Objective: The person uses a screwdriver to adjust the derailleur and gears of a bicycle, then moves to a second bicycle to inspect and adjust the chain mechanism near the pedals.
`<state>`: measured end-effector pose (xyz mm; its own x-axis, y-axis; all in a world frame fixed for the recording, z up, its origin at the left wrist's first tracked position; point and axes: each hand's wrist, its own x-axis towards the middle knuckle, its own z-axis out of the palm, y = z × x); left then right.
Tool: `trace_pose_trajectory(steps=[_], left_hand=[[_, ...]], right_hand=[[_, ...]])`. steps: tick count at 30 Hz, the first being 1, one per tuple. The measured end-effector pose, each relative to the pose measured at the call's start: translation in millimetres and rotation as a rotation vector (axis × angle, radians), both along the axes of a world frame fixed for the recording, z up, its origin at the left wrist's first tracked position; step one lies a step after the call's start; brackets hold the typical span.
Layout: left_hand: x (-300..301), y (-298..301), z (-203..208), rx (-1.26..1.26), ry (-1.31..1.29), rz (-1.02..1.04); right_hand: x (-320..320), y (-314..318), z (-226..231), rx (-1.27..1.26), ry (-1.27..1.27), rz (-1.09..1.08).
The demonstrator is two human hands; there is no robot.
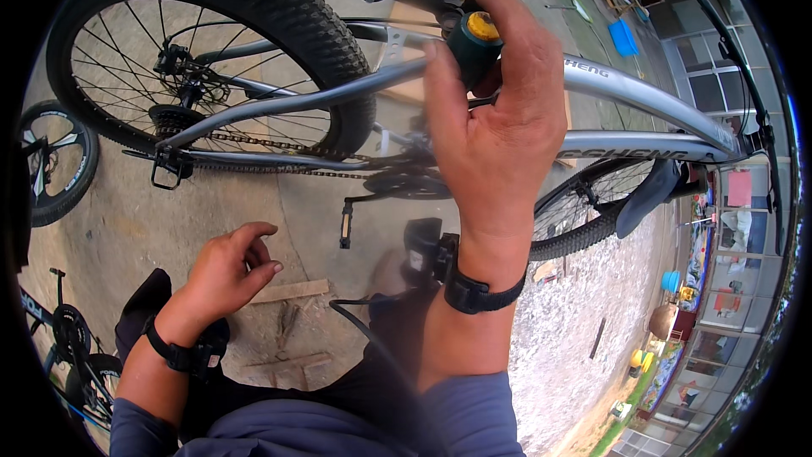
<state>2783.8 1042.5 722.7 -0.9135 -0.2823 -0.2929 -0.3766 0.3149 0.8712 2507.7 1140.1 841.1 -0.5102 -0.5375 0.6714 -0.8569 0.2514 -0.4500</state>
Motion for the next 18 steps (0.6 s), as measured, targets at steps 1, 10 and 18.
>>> trace_pose_trajectory(steps=[1, 10, 18], left_hand=[[-1, 0, 1, 0.001, 0.004, -0.004], [-3, 1, 5, -0.040, 0.038, -0.027], [-4, 3, 9, -0.040, 0.017, -0.025]], right_hand=[[-4, 1, 0, 0.026, 0.039, 0.025], [-8, 22, 19, 0.105, -0.018, 0.094], [-5, 12, 9, 0.042, -0.006, 0.018]])
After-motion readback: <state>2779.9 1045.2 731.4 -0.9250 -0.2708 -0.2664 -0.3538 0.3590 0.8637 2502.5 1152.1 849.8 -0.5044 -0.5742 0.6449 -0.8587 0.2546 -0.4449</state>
